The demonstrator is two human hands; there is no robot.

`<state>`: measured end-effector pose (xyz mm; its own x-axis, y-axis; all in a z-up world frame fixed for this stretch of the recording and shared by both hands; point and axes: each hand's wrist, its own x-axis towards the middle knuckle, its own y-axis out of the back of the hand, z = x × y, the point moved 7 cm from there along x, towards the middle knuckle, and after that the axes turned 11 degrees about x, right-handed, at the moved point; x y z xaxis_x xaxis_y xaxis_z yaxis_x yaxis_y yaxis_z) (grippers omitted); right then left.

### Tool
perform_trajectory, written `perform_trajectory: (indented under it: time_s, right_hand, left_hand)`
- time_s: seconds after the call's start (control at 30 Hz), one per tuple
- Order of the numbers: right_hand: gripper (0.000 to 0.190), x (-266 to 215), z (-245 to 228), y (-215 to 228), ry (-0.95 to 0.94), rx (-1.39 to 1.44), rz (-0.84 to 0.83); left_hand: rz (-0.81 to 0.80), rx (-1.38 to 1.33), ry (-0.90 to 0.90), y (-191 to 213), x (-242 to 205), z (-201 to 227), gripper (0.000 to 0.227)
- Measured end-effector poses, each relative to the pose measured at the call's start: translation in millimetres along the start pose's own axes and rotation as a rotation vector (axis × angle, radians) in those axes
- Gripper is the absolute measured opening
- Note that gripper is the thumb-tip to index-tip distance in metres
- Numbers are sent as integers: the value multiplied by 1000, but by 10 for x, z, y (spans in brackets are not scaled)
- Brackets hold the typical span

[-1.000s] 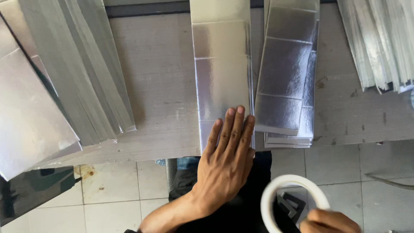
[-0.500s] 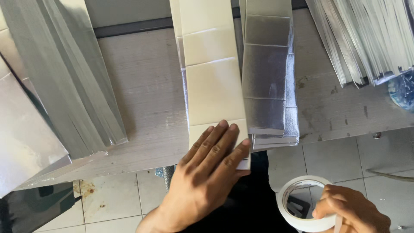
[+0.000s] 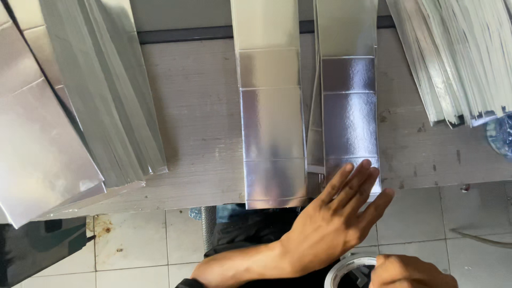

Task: The person applies white adhesive tape to the edges of stacked translucent plastic sheets on a workbench. They repeatedly pull tape from a roll, press it along the sheet edges, and smooth it down by hand.

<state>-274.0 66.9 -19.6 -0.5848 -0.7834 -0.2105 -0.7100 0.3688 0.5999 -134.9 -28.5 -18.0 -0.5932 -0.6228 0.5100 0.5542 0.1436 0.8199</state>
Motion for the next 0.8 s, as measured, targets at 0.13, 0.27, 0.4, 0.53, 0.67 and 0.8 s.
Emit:
perform_trajectory:
  time_s: [0.13, 0.27, 0.4, 0.53, 0.67, 0.8]
  right_hand:
    - [15, -26, -797, -402, 598, 101, -586]
    - [27, 134, -814, -811, 370, 135, -800]
    - [18, 117, -1002, -1267, 486, 14, -797]
    - [12, 65, -1037, -1522, 571, -98, -723]
    - [11, 2, -981, -1625, 622, -196, -588]
    - [10, -48, -989, -1673, 654, -262, -532]
  left_hand:
    - [-93, -97, 76, 551, -273, -367, 40]
    - [114, -161, 394, 936, -694, -939, 28]
    - [45, -154, 518, 899, -984, -1159, 27]
    - [-10, -266, 501, 777, -1046, -1193, 35]
    - [-94, -314, 500, 684, -1064, -1212, 51]
    - [-106, -358, 502, 670, -1081, -1236, 52]
